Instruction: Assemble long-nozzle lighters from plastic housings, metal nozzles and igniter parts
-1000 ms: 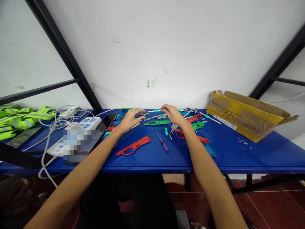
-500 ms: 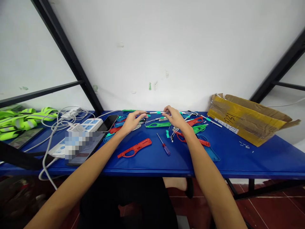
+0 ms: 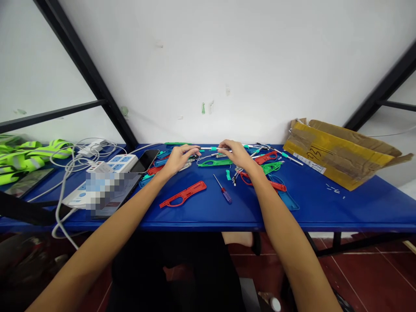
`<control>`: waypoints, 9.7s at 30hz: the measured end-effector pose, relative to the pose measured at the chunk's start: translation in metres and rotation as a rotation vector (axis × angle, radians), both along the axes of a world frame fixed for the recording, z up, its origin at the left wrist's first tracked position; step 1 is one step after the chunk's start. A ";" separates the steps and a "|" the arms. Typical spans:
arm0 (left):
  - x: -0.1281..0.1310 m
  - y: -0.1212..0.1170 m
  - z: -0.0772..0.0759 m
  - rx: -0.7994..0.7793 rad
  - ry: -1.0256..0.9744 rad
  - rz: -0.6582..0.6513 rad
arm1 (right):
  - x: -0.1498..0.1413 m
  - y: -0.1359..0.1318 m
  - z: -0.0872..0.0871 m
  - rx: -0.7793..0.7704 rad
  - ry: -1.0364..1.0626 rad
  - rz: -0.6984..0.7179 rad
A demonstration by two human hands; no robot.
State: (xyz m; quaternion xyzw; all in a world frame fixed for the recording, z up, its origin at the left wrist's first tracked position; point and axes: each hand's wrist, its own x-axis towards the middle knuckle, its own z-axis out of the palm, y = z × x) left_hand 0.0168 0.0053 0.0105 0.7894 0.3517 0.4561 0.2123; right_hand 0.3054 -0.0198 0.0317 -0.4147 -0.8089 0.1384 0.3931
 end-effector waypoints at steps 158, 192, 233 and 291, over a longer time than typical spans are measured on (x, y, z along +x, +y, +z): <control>-0.025 -0.012 0.026 -0.606 -0.117 -0.449 | -0.036 -0.009 -0.005 0.339 -0.119 -0.029; 0.006 -0.014 0.024 -0.560 -0.773 -0.366 | -0.084 -0.026 -0.016 -0.399 0.412 0.304; -0.008 -0.015 0.014 0.128 0.293 -0.046 | -0.060 -0.012 -0.014 -0.374 0.405 -0.035; -0.008 -0.022 0.021 0.230 0.159 0.057 | -0.058 -0.024 -0.003 0.141 0.198 -0.107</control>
